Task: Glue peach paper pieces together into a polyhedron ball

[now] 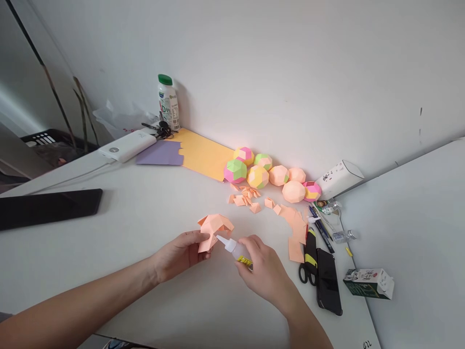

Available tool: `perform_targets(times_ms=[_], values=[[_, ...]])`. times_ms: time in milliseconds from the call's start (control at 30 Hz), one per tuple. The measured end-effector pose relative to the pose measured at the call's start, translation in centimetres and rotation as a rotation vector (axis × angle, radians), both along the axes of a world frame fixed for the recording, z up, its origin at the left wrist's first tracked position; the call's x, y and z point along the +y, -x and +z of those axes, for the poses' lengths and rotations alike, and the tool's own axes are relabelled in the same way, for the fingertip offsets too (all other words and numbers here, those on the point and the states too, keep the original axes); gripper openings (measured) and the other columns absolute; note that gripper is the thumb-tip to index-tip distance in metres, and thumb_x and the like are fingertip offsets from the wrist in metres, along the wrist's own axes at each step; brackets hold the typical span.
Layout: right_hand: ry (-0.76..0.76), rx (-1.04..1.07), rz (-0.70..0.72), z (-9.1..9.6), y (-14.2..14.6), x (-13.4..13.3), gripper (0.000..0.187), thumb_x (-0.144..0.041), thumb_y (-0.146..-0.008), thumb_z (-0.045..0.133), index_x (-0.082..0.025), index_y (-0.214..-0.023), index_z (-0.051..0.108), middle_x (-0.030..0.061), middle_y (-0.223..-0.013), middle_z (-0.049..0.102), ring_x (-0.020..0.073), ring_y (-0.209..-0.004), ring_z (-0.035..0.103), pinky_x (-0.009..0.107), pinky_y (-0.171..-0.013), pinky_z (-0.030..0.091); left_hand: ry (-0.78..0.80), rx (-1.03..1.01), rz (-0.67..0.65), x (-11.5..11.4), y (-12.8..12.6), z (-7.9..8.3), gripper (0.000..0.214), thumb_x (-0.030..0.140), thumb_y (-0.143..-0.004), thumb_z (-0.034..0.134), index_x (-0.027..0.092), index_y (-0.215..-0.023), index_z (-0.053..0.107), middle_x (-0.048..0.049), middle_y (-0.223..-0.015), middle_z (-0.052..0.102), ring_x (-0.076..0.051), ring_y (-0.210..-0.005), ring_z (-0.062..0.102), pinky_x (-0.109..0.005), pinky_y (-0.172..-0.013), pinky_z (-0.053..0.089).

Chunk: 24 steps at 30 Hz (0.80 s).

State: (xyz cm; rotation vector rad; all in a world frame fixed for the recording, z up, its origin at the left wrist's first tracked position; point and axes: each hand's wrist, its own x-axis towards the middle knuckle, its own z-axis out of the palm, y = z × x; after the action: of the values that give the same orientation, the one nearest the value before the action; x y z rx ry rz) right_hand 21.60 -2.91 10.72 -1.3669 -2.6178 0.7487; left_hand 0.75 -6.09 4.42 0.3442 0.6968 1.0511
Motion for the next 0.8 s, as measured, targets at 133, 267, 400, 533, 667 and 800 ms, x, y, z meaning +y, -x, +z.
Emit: perform_targets(times_ms=[133,267,400,533,667,800], values=[[0.103,0.018,-0.069,-0.16,-0.12,0.02,0.02,-0.022,-0.079,0.05,-0.027,-0.098,0.044,0.0016,-0.095,0.057,0.0186,-0.081,0.058,0.029,-0.062,0.046,0.022,-0.003,0.013,0.12,-0.02,-0.25,0.019,0.024,-0.074,0.059,0.016,-0.057,0.059,-0.0024,-0.066,0.051,-0.013,-0.062,0.045,-0.026,-0.062,0.04],[0.194,0.047,-0.098,-0.42,-0.25,0.13,0.022,-0.026,-0.08,0.05,-0.026,-0.101,0.042,0.0013,-0.092,0.056,0.0186,-0.078,0.057,0.03,-0.063,0.046,0.038,-0.002,0.017,0.09,0.03,-0.04,0.016,0.025,-0.074,0.059,0.016,-0.061,0.062,-0.0025,-0.066,0.052,-0.014,-0.062,0.046,-0.026,-0.063,0.041],[0.248,0.075,-0.056,-0.51,-0.29,0.34,0.023,-0.028,-0.08,0.053,-0.026,-0.101,0.044,0.0014,-0.093,0.056,0.0184,-0.081,0.056,0.03,-0.066,0.045,0.0,0.001,0.005,0.08,0.08,0.19,0.025,0.026,-0.075,0.057,0.017,-0.052,0.056,-0.0023,-0.065,0.049,-0.014,-0.062,0.045,-0.025,-0.063,0.041],[0.281,0.112,-0.028,-0.58,-0.4,0.48,0.024,-0.031,-0.083,0.051,-0.026,-0.105,0.044,0.002,-0.095,0.056,0.0178,-0.08,0.055,0.029,-0.067,0.044,0.017,-0.005,0.02,0.17,0.07,0.21,0.025,0.024,-0.075,0.057,0.017,-0.051,0.054,-0.0017,-0.063,0.047,-0.014,-0.061,0.043,-0.026,-0.063,0.041],[0.311,0.146,-0.025,-0.71,-0.48,0.49,0.023,-0.029,-0.085,0.048,-0.026,-0.107,0.043,0.0015,-0.09,0.055,0.0167,-0.075,0.053,0.026,-0.058,0.041,0.011,-0.017,0.024,0.21,0.08,0.32,0.024,0.023,-0.074,0.058,0.017,-0.051,0.055,-0.0009,-0.063,0.047,-0.013,-0.061,0.043,-0.026,-0.062,0.04],[0.341,0.157,-0.006,-0.72,-0.38,0.43,0.02,-0.025,-0.084,0.046,-0.026,-0.104,0.043,0.0013,-0.088,0.054,0.0157,-0.072,0.05,0.023,-0.051,0.036,0.004,-0.019,0.008,0.14,0.09,0.34,0.026,0.024,-0.075,0.057,0.016,-0.051,0.055,-0.0019,-0.064,0.048,-0.013,-0.062,0.045,-0.026,-0.062,0.04]])
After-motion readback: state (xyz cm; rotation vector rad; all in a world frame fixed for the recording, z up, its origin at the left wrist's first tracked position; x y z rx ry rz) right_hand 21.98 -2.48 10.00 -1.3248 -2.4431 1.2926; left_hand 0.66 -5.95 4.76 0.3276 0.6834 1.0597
